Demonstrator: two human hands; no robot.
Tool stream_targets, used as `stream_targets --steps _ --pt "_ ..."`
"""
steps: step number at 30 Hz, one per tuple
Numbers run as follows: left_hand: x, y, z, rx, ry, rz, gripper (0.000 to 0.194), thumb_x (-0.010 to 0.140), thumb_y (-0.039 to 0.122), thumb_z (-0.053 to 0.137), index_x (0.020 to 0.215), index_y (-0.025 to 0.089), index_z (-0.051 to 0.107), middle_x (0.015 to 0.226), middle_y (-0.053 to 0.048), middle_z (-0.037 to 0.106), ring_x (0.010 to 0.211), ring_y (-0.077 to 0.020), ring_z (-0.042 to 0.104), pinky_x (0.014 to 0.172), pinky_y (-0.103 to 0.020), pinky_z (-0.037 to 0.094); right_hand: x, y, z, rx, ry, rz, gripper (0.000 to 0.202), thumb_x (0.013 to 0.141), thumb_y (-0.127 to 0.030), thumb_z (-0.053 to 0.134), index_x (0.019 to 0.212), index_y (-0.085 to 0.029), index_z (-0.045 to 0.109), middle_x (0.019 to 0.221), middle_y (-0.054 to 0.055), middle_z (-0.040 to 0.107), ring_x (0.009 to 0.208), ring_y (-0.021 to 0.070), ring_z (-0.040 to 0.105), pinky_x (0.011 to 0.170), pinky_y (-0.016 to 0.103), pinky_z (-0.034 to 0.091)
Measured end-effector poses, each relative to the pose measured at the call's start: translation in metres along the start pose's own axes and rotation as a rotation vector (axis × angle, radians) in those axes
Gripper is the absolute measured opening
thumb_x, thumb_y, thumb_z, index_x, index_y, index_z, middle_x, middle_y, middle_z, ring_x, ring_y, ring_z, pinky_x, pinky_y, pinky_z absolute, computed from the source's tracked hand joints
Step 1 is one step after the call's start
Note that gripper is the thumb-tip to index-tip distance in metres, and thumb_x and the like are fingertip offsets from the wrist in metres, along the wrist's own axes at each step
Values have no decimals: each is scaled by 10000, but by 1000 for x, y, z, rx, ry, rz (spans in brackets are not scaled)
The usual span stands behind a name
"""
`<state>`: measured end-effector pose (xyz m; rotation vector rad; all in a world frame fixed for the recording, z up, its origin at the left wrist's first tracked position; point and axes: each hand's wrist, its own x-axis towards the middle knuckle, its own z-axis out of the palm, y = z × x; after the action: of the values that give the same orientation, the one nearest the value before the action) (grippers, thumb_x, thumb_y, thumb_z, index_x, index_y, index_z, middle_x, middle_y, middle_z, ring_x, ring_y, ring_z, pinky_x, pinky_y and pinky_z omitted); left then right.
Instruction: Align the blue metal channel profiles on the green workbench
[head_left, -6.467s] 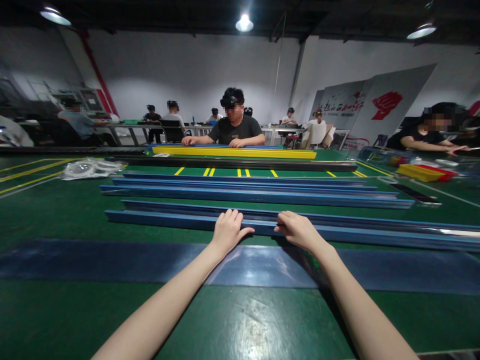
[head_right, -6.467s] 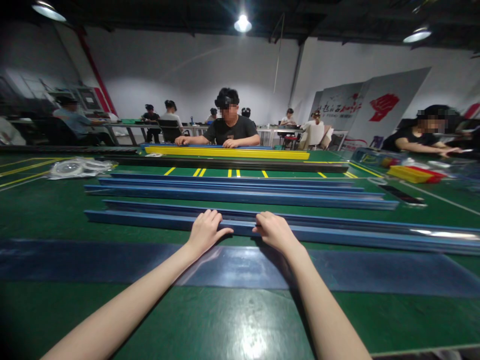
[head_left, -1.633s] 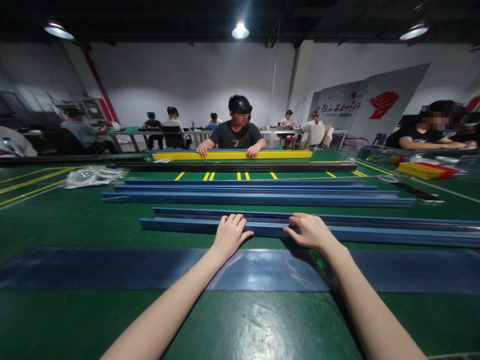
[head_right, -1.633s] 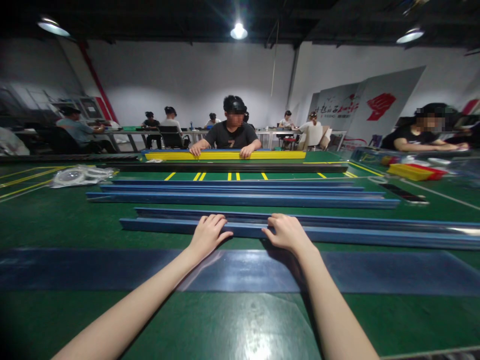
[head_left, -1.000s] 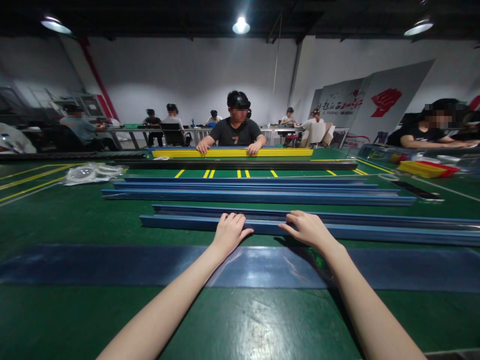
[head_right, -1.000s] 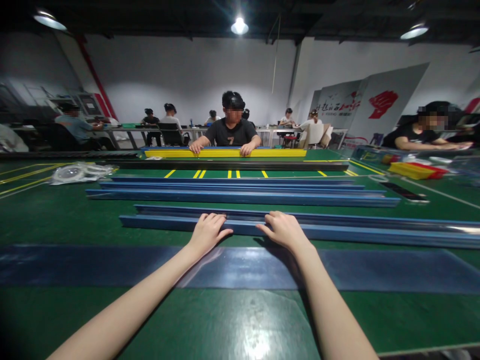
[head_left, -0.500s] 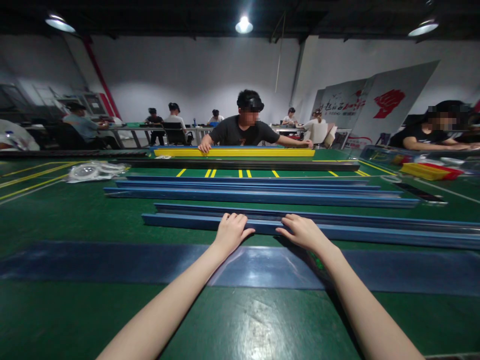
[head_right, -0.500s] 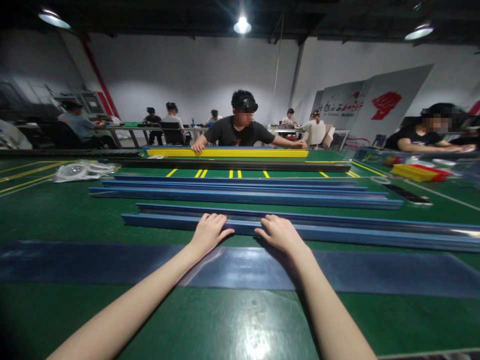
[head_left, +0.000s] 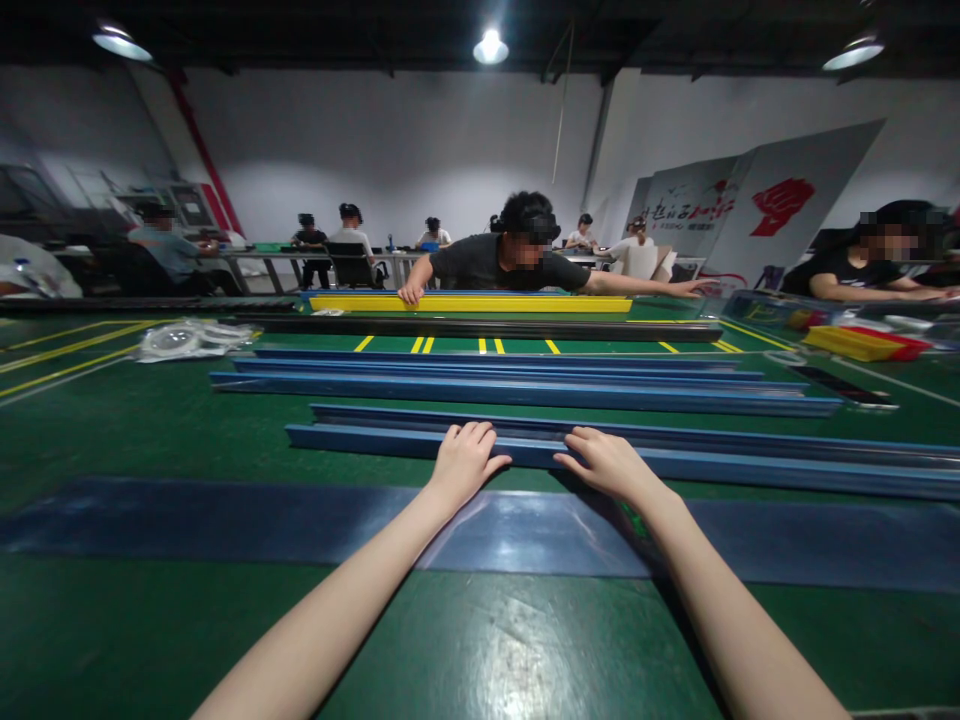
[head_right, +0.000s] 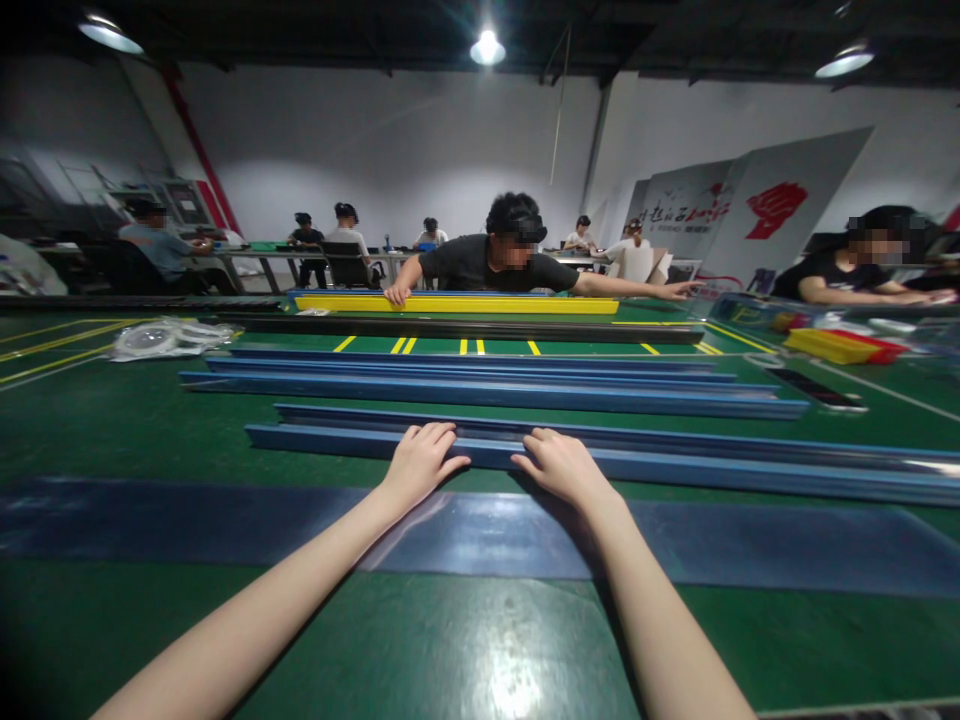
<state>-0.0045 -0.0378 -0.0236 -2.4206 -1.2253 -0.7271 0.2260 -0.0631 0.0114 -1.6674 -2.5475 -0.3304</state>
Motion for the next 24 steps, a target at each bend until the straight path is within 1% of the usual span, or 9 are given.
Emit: stream_targets --steps 4,10,20,24 --pt "0 0 0 0 -3 1 307 781 446 546 902 164 561 1069 -53 612 988 -195 531 763 -327 364 0 0 -1 -1 6 -4 352 890 -421 310 836 -183 563 871 59 591 812 165 562 606 235 334" --pt "1 0 -1 10 -6 2 319 781 453 542 908 161 561 1058 -52 613 986 -195 528 764 -329 366 0 -1 -2 -2 -19 6 358 892 -419 299 843 -181 563 878 63 590 810 163 559 605 235 334" --pt "0 -1 0 10 11 8 317 791 463 523 901 168 563 1044 -57 618 969 -198 533 757 -327 358 0 0 -1 -10 -3 -2 353 890 -421 308 827 -185 562 867 56 586 797 162 559 601 232 338" --pt "0 0 -1 12 5 7 313 793 459 522 900 168 564 1043 -56 619 971 -198 533 761 -327 357 0 -1 -2 -8 -15 2 355 891 -419 304 827 -184 562 869 56 589 800 161 560 600 230 337"
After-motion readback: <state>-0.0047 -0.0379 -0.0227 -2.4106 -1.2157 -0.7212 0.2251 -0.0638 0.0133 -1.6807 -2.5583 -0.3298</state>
